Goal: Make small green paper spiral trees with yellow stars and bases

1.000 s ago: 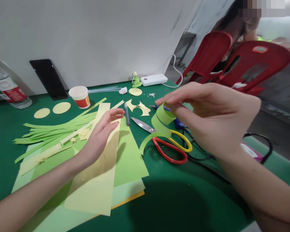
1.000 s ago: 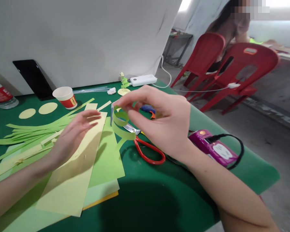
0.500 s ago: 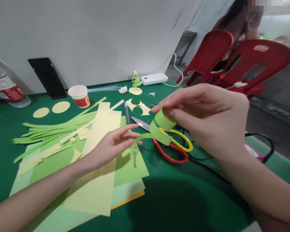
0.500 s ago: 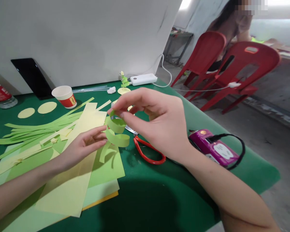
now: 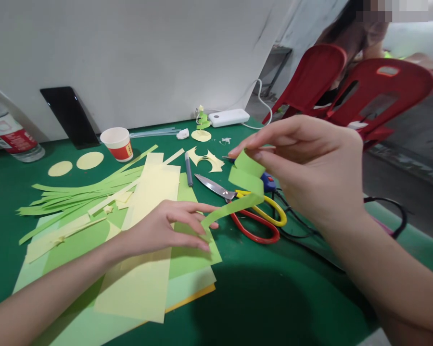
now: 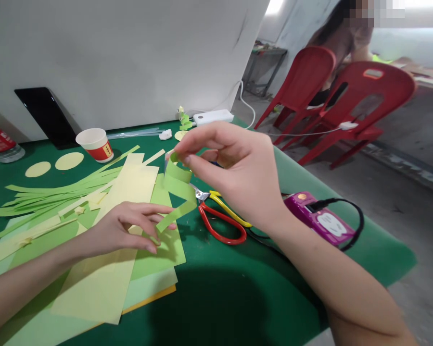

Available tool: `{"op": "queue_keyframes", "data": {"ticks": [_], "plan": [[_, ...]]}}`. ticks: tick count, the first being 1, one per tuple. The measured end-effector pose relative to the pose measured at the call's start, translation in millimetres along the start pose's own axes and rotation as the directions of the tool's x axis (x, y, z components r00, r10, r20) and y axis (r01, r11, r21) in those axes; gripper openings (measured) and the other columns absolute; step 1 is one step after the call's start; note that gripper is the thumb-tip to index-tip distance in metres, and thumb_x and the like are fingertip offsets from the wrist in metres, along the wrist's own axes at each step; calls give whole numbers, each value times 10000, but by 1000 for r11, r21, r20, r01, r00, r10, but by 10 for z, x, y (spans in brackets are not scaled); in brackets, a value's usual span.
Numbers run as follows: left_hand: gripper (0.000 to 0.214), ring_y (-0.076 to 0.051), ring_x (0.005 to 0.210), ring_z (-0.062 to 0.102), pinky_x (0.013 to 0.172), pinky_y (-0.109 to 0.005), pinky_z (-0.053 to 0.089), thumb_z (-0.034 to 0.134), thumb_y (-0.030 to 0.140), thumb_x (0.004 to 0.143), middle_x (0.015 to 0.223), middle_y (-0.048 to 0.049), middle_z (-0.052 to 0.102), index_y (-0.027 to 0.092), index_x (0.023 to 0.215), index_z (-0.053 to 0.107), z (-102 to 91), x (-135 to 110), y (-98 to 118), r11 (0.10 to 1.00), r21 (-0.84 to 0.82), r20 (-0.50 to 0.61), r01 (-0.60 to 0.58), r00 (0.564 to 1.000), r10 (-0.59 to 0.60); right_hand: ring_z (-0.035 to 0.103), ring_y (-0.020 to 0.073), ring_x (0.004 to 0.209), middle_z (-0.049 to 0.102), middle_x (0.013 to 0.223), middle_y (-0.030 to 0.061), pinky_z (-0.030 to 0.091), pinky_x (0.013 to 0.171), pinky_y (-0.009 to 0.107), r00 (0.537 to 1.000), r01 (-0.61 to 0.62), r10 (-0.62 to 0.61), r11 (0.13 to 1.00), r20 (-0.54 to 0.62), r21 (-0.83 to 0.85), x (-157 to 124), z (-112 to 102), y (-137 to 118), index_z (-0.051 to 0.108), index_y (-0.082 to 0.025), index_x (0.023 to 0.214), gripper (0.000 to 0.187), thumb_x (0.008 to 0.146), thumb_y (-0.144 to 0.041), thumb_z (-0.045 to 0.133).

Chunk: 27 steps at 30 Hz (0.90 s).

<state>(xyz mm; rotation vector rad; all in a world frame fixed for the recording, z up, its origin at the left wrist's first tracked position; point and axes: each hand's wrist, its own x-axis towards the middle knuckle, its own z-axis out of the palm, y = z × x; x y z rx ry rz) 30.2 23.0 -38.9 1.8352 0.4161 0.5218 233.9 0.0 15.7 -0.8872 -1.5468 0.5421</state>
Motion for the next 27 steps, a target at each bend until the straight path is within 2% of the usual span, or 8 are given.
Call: {"op": "queue_keyframes", "data": {"ticks": [4,10,15,17,19,21,25,27], "plan": [[49,-183,923,671,794,-259,539,687,179,732,1158,-27,635,199,690,701,-4,7,-14,988,-139,-37,72,996,-78,655,130,743,659,731,-40,524,621,289,1000,2,-3,999,-23,-34,-3,15,-21,646,-224,739,204,738,-32,577],[44,-117,776,661,684,-204,533,685,228,734,1003,-19,694,188,737,700,7,31,19,976,-81,-156,204,964,-215,649,105,739,662,724,-59,521,648,259,1000,27,-27,1000,10,-7,-31,37,-24,648,-223,748,196,733,-35,591],[83,-102,741,649,680,-185,530,665,191,748,915,-21,704,165,826,673,15,40,81,986,-54,-206,156,965,-164,646,92,754,677,774,-61,519,624,219,985,22,-39,995,169,100,-48,27,8,638,-224,810,246,731,-2,570],[103,-109,742,650,700,-200,534,645,189,765,885,-24,706,158,861,666,-5,42,130,991,64,-258,119,961,-99,640,109,745,680,786,-40,510,620,246,956,61,-102,986,274,154,-49,-5,11,636,-219,819,280,724,21,528],[104,-109,736,649,688,-200,532,614,170,788,858,-20,707,157,882,657,-43,38,178,967,249,-299,55,954,22,633,131,749,687,817,-10,501,665,298,898,125,-195,972,394,197,-51,-39,-4,639,-210,813,313,712,29,463],[115,-99,713,645,649,-185,521,603,146,795,843,-12,707,159,901,645,-92,23,209,884,466,-301,-24,936,185,625,139,772,691,864,2,487,721,326,865,145,-215,972,453,185,-55,-54,-34,642,-216,804,337,711,20,420],[184,-106,770,656,670,-186,511,593,114,802,892,-17,706,156,981,598,-166,-34,202,606,789,-205,-101,886,416,605,134,815,672,850,-14,476,671,271,953,6,15,998,303,-70,-49,17,-76,633,-245,799,219,784,-83,486],[217,-121,821,657,688,-197,515,566,99,817,932,-29,701,158,1025,572,-173,-62,181,453,882,-117,-128,873,473,584,123,724,662,834,-6,461,579,244,949,-83,144,972,280,-220,-41,83,-55,630,-229,810,85,782,-190,559]]}}
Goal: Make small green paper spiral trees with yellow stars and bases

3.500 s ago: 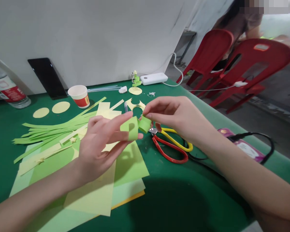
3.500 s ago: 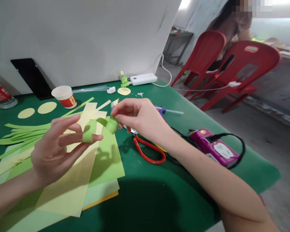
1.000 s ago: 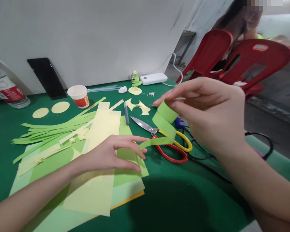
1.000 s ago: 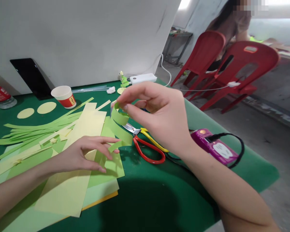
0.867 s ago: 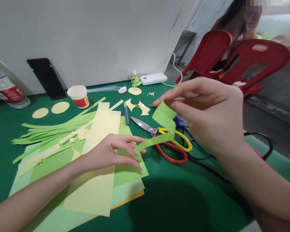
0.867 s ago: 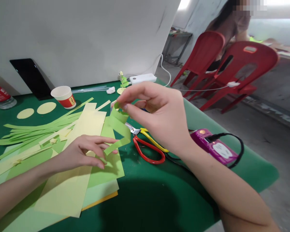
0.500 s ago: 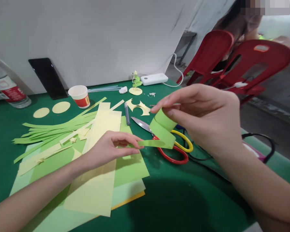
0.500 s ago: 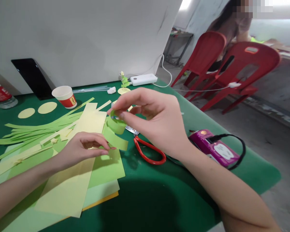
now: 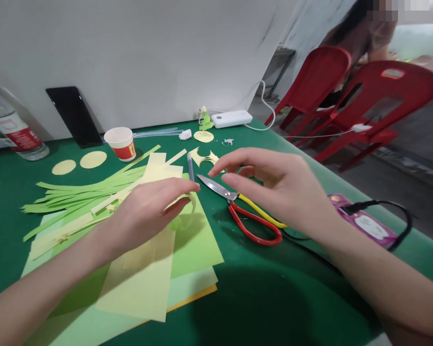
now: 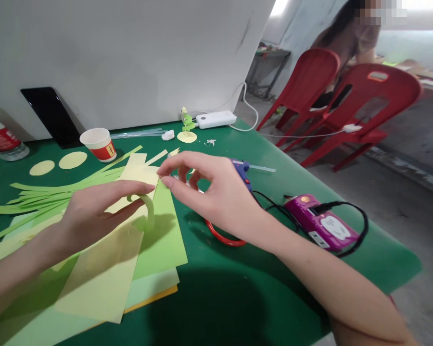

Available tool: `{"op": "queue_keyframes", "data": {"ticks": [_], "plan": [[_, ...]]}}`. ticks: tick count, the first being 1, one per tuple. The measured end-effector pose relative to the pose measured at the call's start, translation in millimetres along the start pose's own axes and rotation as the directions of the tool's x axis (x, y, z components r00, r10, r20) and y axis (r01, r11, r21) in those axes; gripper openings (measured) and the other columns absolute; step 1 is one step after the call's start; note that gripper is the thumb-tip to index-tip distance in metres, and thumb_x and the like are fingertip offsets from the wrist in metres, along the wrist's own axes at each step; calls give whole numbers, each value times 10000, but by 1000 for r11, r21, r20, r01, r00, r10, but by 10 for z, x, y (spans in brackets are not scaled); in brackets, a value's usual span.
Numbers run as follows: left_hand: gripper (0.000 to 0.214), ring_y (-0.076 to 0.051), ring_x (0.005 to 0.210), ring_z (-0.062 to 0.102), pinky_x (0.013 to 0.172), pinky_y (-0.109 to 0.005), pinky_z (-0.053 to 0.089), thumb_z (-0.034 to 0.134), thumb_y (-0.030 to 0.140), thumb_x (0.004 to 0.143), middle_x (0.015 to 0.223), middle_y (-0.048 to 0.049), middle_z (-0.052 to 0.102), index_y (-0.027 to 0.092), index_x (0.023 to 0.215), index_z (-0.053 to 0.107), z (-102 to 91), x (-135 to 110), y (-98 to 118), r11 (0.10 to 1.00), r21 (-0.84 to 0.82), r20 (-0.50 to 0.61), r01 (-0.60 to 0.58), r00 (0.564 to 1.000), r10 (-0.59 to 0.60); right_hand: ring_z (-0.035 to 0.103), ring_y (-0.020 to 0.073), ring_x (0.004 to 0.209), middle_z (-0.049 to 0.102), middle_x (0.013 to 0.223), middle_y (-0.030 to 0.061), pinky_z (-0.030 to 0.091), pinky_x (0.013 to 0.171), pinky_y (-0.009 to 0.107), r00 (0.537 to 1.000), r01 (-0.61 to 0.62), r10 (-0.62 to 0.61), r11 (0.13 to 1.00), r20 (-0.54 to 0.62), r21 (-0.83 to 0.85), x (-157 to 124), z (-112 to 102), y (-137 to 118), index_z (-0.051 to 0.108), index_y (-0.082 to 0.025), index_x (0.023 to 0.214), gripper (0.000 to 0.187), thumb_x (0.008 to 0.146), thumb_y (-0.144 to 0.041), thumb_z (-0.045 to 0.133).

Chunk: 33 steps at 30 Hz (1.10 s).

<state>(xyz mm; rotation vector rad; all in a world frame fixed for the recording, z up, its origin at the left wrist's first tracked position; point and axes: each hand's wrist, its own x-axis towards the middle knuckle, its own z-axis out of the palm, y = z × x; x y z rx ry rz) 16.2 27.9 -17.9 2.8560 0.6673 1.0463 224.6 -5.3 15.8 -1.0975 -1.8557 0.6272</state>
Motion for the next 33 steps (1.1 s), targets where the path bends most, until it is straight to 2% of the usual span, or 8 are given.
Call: {"op": "queue_keyframes", "data": {"ticks": [3,5,12,18,21,24,29,33], "plan": [[237,-135,864,651,722,-215,524,547,94,825,992,-49,688,155,1054,550,12,-32,10,983,126,7,-132,991,132,531,106,641,648,854,7,425,499,223,983,-109,117,992,143,-64,32,90,54,632,-208,819,102,765,-285,591],[231,-138,885,646,753,-224,527,546,102,829,1029,-56,677,152,1055,543,16,-38,26,977,143,-10,-160,987,163,515,102,645,635,846,9,419,500,215,968,-141,145,989,202,-34,34,132,94,635,-205,809,117,760,-302,592],[247,-120,893,628,812,-198,509,584,66,804,996,-26,661,156,1028,535,-22,-45,64,987,96,-30,-129,991,132,443,75,569,595,737,-7,401,525,214,944,-236,201,966,263,106,7,187,126,639,-184,821,170,707,-310,641],[174,-141,884,621,764,-213,522,513,88,852,973,-56,658,144,1015,528,-88,-2,134,982,79,8,-170,985,170,512,119,692,608,768,7,428,631,248,886,-380,263,883,382,275,4,279,143,656,-178,780,141,662,-255,663],[204,-146,889,627,716,-215,531,374,121,914,986,-73,666,141,1033,539,-86,4,152,965,126,0,-228,973,230,513,115,676,599,737,0,438,653,259,877,-427,278,825,392,370,-34,357,136,657,-174,757,129,649,-244,651],[308,-144,939,622,767,-225,537,270,109,931,1015,-74,666,145,1039,556,-63,-17,147,951,159,4,-265,964,268,513,112,666,602,724,-7,436,634,249,879,-453,309,778,363,435,-90,423,119,662,-183,763,134,641,-220,624],[300,-214,1032,596,818,-289,547,313,90,906,1013,-138,657,64,1045,577,-61,-43,150,890,199,-16,-411,906,422,525,108,689,639,759,-10,426,636,232,899,-432,318,755,300,494,-150,458,107,672,-201,777,177,647,-147,564],[257,-149,1020,603,860,-225,524,413,113,895,1084,-68,639,169,1114,537,-89,-23,165,958,99,-8,-270,962,272,517,96,678,620,716,-25,417,611,208,903,-426,313,742,294,517,-140,423,102,682,-208,761,148,647,-141,616]]}}
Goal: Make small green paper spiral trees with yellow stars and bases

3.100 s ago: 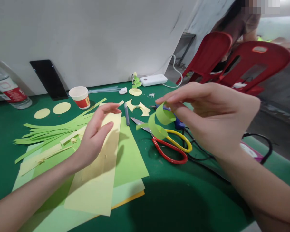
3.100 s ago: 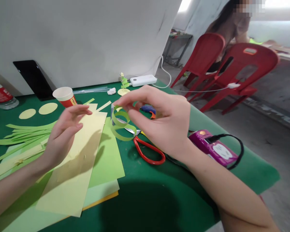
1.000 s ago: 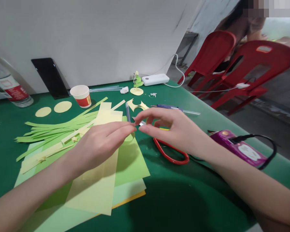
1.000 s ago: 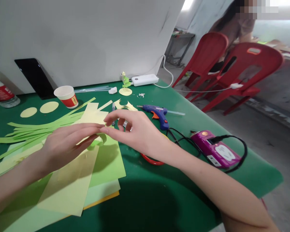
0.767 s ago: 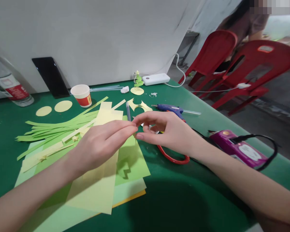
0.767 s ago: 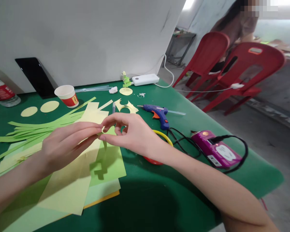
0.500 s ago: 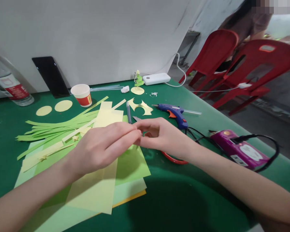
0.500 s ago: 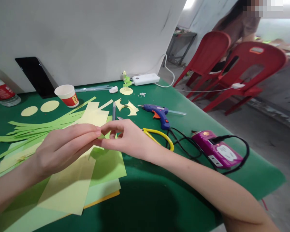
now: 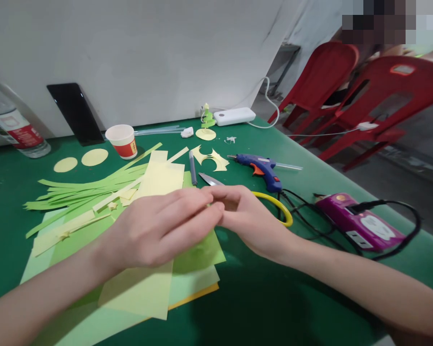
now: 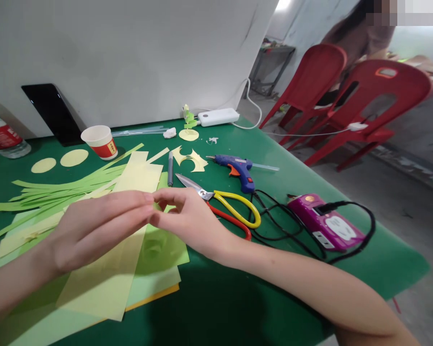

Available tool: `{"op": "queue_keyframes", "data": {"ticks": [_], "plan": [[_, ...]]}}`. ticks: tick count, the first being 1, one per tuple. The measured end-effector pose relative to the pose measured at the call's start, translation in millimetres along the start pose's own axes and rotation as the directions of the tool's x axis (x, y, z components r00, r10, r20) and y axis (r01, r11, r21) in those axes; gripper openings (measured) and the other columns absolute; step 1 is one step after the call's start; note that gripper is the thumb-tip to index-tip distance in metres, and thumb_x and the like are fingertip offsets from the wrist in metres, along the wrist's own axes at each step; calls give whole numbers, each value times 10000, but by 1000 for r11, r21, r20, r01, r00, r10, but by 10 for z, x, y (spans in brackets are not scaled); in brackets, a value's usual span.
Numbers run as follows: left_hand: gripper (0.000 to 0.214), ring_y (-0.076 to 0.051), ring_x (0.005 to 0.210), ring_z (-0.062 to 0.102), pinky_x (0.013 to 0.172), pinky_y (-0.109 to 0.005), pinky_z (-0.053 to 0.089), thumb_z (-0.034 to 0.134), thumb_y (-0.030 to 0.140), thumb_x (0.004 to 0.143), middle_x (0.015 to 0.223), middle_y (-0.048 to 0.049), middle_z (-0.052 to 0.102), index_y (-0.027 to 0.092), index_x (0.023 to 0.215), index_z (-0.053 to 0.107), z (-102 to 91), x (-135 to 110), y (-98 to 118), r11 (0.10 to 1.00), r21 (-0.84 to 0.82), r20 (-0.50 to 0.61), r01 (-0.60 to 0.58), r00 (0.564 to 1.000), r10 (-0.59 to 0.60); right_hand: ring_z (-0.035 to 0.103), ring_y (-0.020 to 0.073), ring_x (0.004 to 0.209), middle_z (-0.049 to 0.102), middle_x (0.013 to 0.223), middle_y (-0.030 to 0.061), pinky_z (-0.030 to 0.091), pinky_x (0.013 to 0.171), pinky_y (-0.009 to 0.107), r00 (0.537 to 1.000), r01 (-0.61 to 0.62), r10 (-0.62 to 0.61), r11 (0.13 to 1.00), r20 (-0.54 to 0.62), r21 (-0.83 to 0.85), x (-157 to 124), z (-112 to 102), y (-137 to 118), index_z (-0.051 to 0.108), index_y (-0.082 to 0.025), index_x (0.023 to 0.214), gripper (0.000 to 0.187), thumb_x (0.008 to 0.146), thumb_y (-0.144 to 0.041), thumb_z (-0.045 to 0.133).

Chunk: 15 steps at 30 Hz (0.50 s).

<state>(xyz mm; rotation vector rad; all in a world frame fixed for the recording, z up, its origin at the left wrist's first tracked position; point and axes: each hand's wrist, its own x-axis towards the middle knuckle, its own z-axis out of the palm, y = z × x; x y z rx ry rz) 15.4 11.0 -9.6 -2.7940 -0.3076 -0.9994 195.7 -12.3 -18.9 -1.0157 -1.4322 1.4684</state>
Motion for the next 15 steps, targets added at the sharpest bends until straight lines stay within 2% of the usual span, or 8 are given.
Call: {"op": "queue_keyframes", "data": {"ticks": [2,4,7,10,15], "plan": [[318,-132,1008,604,870,-214,521,533,118,845,1117,-48,624,192,1153,497,1,19,-10,996,-22,-25,81,996,-82,515,79,652,614,695,-32,407,582,187,1000,11,-12,999,6,36,5,-26,-25,687,-211,761,135,661,-138,633],[393,-143,995,607,873,-241,528,622,127,790,1100,-51,628,178,1155,485,13,38,-24,993,12,-101,118,988,-116,518,68,632,630,715,-30,393,549,174,1000,25,-24,997,-7,80,10,-55,-47,688,-211,778,119,680,-155,649],[343,-152,911,630,787,-265,558,651,161,776,989,-47,657,163,1091,514,31,63,-35,986,56,-192,155,971,-142,536,68,643,655,767,-19,398,550,175,1000,16,-14,992,-17,128,14,-86,-58,680,-213,810,114,696,-212,677],[284,-148,846,639,728,-270,567,666,166,765,910,-32,665,178,1015,534,36,84,-28,986,41,-213,159,966,-147,582,86,704,665,804,-15,446,616,197,1000,14,-15,986,3,169,11,-80,-48,665,-218,835,137,700,-229,687],[220,-144,852,639,769,-282,561,663,107,751,904,-60,676,147,939,555,40,107,-13,989,-47,-212,138,967,-145,616,106,791,663,877,-3,479,661,217,998,58,-59,987,2,147,8,-46,-53,623,-209,880,182,704,-195,668]]}}
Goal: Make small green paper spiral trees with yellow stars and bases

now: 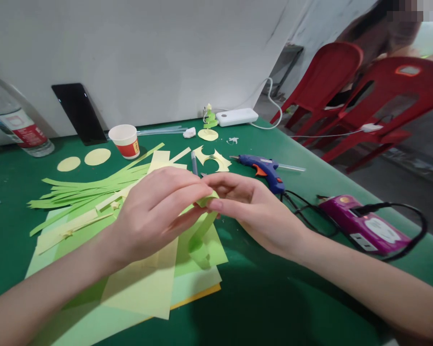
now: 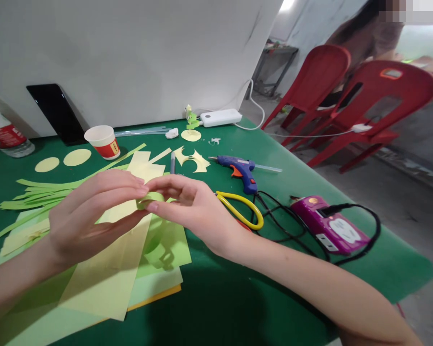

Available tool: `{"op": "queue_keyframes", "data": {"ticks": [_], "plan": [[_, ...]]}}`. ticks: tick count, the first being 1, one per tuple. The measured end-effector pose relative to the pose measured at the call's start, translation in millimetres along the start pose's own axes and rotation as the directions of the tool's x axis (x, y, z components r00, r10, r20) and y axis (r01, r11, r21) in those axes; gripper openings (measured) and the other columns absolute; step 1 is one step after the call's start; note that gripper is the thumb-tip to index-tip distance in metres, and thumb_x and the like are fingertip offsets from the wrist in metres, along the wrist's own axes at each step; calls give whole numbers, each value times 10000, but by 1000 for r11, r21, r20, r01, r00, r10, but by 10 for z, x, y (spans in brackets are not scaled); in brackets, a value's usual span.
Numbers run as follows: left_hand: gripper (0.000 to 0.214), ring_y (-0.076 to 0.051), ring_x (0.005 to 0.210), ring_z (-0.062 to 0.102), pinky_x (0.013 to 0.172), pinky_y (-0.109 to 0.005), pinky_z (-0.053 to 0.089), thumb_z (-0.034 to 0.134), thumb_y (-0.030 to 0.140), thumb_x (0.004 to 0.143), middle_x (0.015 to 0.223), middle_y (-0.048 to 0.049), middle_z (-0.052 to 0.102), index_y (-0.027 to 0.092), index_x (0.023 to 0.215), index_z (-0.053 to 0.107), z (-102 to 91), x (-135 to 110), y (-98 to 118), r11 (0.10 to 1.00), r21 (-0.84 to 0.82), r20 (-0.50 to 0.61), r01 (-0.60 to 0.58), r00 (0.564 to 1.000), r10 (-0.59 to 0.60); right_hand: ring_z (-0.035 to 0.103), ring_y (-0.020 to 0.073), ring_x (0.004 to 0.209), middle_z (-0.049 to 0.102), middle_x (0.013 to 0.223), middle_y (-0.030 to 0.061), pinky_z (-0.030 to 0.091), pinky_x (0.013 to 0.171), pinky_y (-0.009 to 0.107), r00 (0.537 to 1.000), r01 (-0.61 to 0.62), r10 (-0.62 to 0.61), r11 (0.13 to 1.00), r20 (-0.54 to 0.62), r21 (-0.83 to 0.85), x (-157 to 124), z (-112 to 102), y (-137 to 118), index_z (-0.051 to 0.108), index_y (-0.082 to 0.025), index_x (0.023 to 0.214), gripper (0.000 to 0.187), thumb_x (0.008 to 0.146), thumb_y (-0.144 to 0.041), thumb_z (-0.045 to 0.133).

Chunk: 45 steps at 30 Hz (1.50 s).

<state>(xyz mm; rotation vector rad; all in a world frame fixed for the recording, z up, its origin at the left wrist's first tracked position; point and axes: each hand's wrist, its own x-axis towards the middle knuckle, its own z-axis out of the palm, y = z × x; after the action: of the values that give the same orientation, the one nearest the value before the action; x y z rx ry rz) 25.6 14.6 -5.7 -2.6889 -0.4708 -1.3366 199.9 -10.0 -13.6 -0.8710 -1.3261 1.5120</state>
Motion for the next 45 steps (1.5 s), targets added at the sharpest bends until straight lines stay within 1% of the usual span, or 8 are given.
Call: {"op": "queue_keyframes", "data": {"ticks": [4,9,14,21,25,31,36,45], "plan": [[196,-147,913,632,838,-290,530,657,134,763,899,-58,695,148,938,571,-32,30,0,999,-41,60,33,998,-31,619,111,812,660,851,-7,476,685,222,997,75,-73,986,16,-151,1,-21,-64,574,-213,960,259,714,-190,653],[210,-133,986,613,974,-306,440,607,168,812,949,-19,696,192,1019,576,-125,69,-30,986,-143,246,91,968,-53,607,131,757,636,790,-10,482,688,262,989,106,-57,918,138,-382,4,-108,-165,502,-220,1082,388,715,-204,627],[216,-113,905,595,786,-184,506,582,147,827,913,-21,685,174,1042,583,-138,55,-72,950,-292,362,109,932,5,544,113,685,572,726,-27,468,644,243,967,131,6,844,254,-519,-16,-154,-227,440,-206,1157,472,713,-160,591],[185,-97,850,569,717,-162,454,524,160,868,929,-3,673,174,1042,585,-88,1,-46,930,-338,484,146,874,39,494,97,653,515,712,-39,441,662,253,937,127,121,755,327,-643,-36,-109,-261,367,-159,1263,569,733,-208,569],[172,-90,820,562,688,-159,439,509,149,874,915,3,678,165,1023,594,-90,-1,-33,917,-364,473,162,881,32,522,108,701,528,745,-30,436,761,294,936,115,139,750,325,-652,-39,-107,-248,371,-161,1262,570,739,-260,574],[207,-90,794,562,680,-166,439,563,173,846,936,-6,674,146,1051,579,-125,44,-11,894,-395,520,212,854,27,496,91,644,514,707,-49,429,697,257,932,97,148,778,332,-621,-41,-115,-239,375,-194,1265,581,731,-255,596],[125,-108,671,532,568,-203,406,503,129,861,770,-13,669,121,937,602,-73,33,50,957,-276,400,92,916,27,534,97,687,552,720,-45,430,682,238,969,26,97,875,227,-483,-23,-62,-193,442,-200,1172,526,682,-183,634],[149,-84,663,563,561,-174,435,549,98,824,747,-3,677,140,951,614,-99,51,56,978,-167,278,123,958,-73,554,107,749,608,821,-16,438,660,235,969,-51,108,968,223,-246,-1,-101,-176,463,-249,1123,470,701,-224,668]]}}
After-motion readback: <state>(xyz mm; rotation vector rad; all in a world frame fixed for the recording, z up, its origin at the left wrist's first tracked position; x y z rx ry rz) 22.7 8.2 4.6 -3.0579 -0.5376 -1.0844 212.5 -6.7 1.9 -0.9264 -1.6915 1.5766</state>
